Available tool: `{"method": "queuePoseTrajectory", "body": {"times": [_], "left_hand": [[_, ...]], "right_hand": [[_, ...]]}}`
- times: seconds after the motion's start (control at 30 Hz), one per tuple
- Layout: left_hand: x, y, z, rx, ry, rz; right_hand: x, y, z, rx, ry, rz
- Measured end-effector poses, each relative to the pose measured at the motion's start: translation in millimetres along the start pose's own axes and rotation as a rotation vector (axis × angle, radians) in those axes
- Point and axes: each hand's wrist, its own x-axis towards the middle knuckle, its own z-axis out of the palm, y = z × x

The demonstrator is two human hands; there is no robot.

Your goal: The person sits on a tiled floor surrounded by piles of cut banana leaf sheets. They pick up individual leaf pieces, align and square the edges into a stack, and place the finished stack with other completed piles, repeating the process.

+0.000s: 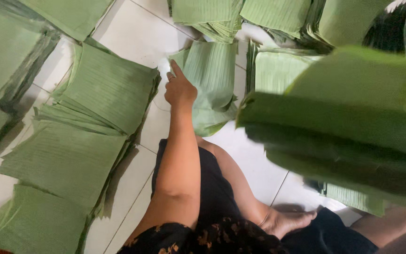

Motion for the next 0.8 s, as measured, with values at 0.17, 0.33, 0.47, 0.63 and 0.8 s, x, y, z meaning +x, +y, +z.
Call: {"method": "queuePoseTrajectory", "body": {"times": [0.17, 0.33, 0.47, 0.63, 0.8], "left_hand": [[-5, 0, 9, 0.09, 0.126, 0.189], [-41, 35, 20, -0.317, 0.246, 0.706], [-119, 73, 41, -0.684, -0.251, 1.054], [-211, 106, 86, -0.685, -1.117, 0.977], [-232, 99, 106, -0.602, -1.073, 1.038]], "right_hand": [[-62, -6, -4, -0.032, -0.06, 0.017], [-85, 8, 3, -0.009, -0.036, -0.012], [-90, 7, 12, -0.042, -0.007, -0.017], [-117, 21, -9, -0.008, 0.001, 0.112], [-145, 41, -37, -0.019, 0.021, 0.2]]}}
